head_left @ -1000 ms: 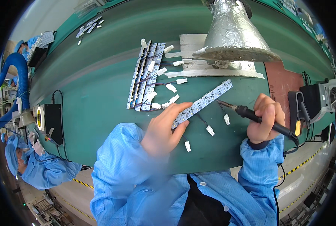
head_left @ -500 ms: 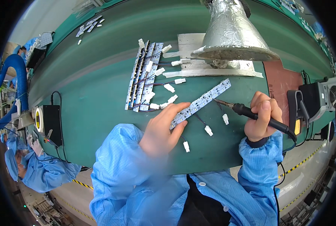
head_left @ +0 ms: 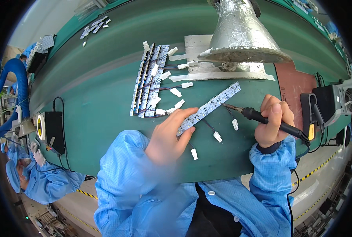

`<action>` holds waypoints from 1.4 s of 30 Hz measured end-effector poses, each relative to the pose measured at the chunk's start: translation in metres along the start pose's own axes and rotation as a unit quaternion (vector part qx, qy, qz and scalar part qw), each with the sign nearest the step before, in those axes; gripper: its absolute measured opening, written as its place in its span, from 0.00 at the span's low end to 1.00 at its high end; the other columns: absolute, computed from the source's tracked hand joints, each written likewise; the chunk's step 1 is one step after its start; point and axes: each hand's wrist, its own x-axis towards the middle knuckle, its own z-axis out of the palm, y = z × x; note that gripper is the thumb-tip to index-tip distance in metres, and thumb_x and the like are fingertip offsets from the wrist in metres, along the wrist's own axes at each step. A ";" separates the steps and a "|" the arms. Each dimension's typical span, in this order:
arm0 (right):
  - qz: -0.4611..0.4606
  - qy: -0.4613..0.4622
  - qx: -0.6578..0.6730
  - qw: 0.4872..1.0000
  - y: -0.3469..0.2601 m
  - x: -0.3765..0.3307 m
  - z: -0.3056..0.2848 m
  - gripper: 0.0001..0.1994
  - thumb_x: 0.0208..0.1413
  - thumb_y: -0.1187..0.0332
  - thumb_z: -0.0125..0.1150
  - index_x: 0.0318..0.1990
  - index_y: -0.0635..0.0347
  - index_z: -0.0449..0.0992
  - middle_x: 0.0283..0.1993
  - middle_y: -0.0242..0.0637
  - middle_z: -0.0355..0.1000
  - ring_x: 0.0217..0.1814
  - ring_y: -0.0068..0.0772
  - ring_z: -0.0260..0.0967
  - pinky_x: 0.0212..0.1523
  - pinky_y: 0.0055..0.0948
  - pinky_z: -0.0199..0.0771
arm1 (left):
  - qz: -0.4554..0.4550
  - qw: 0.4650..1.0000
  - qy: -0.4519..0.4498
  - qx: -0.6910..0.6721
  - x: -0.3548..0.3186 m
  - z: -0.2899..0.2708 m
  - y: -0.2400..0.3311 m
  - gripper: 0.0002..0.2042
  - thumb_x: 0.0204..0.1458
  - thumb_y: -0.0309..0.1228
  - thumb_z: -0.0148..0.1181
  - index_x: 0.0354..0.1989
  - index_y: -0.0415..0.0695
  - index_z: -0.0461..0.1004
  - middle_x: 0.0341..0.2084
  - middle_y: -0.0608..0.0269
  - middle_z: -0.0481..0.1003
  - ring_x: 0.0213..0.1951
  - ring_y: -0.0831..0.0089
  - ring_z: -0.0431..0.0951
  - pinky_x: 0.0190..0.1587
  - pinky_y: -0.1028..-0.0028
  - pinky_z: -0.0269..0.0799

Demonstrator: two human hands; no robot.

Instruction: The person picks up LED strips and circuit boards from a conveyor line and solders wires onto them using a soldering iron.

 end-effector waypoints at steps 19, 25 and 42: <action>0.022 0.113 -0.027 0.993 0.022 0.021 -0.023 0.16 0.59 0.74 0.46 0.18 0.64 0.59 0.19 0.33 0.57 0.21 0.21 0.48 0.24 0.25 0.50 | 0.006 0.999 0.015 0.033 0.001 -0.001 0.007 0.19 0.48 0.18 0.57 0.51 0.35 0.69 0.40 0.47 0.73 0.40 0.55 0.74 0.46 0.68 0.69; 0.020 0.112 -0.045 0.992 0.025 0.021 -0.026 0.16 0.60 0.74 0.46 0.18 0.64 0.59 0.19 0.33 0.56 0.21 0.20 0.48 0.23 0.24 0.50 | -0.006 0.999 0.010 0.043 0.001 0.000 0.008 0.19 0.48 0.18 0.57 0.51 0.35 0.69 0.40 0.48 0.73 0.41 0.56 0.74 0.46 0.69 0.69; 0.018 0.105 -0.051 0.993 0.028 0.022 -0.025 0.16 0.61 0.73 0.46 0.19 0.66 0.60 0.18 0.32 0.56 0.20 0.19 0.47 0.22 0.23 0.48 | -0.001 0.999 0.015 0.044 0.001 0.001 0.008 0.19 0.48 0.17 0.57 0.51 0.35 0.69 0.41 0.47 0.73 0.42 0.55 0.74 0.47 0.69 0.68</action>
